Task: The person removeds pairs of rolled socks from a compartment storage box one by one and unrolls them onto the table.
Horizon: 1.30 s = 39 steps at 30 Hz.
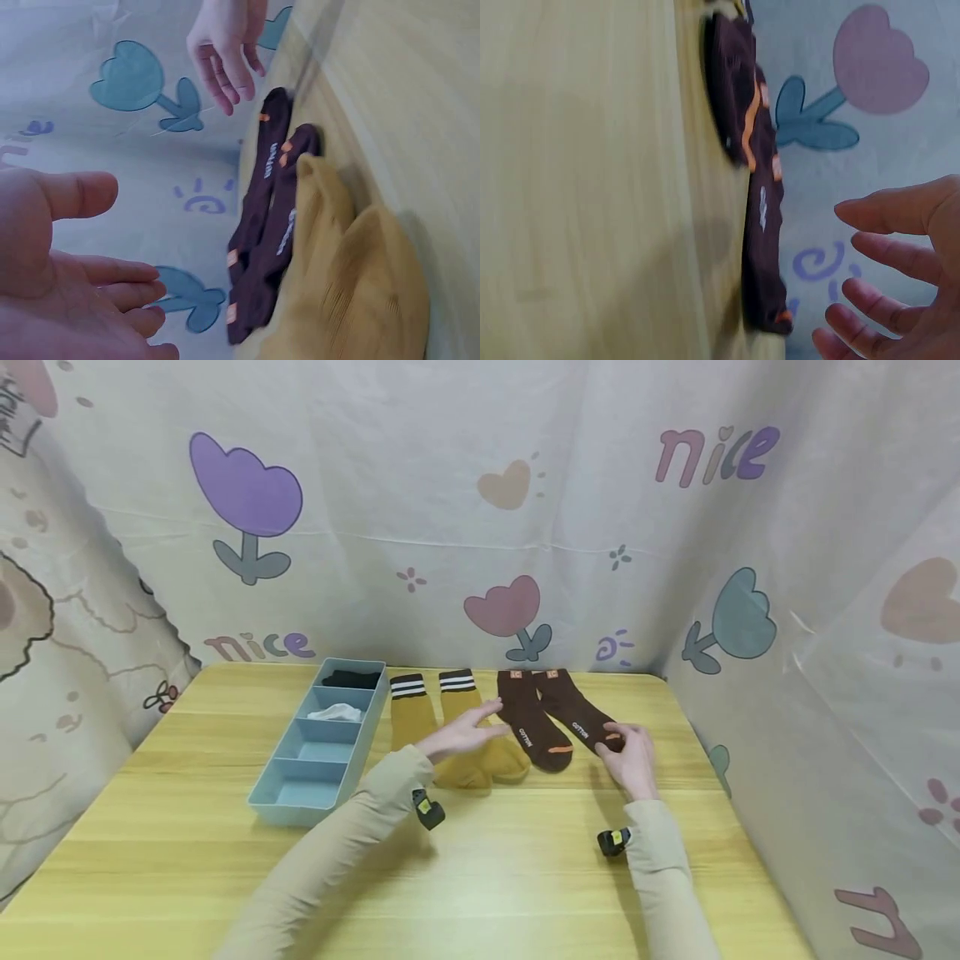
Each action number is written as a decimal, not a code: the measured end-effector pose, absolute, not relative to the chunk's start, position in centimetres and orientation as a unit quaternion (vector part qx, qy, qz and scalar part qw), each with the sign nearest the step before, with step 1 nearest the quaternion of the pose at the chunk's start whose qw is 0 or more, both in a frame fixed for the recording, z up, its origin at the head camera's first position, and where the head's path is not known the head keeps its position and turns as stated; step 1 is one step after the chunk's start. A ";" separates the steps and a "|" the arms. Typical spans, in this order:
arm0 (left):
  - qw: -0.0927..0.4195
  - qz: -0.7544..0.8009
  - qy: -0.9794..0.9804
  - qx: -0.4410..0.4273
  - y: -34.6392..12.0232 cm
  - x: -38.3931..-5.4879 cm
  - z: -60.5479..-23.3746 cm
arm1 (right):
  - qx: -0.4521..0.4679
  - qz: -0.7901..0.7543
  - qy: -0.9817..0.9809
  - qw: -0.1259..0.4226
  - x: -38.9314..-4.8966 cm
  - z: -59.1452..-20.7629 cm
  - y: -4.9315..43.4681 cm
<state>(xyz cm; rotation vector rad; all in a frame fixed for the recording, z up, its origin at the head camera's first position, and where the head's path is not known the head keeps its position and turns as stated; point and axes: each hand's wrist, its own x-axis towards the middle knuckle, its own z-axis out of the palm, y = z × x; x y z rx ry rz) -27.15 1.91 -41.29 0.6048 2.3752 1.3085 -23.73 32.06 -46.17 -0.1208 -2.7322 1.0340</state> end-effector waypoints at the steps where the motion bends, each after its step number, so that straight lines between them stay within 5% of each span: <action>1: 0.176 0.463 0.843 0.211 1.4 -27.1 -41.1 | -0.038 0.357 -0.927 0.107 -23.7 -46.1 31.7; 17: 0.127 0.502 0.844 0.140 -9.9 -25.1 -38.5 | 0.045 0.395 -0.911 0.112 -24.0 -44.5 26.7; 39: 0.013 0.575 0.818 0.004 -23.6 -20.7 -42.2 | 0.146 0.512 -0.846 0.037 -23.4 -44.4 20.6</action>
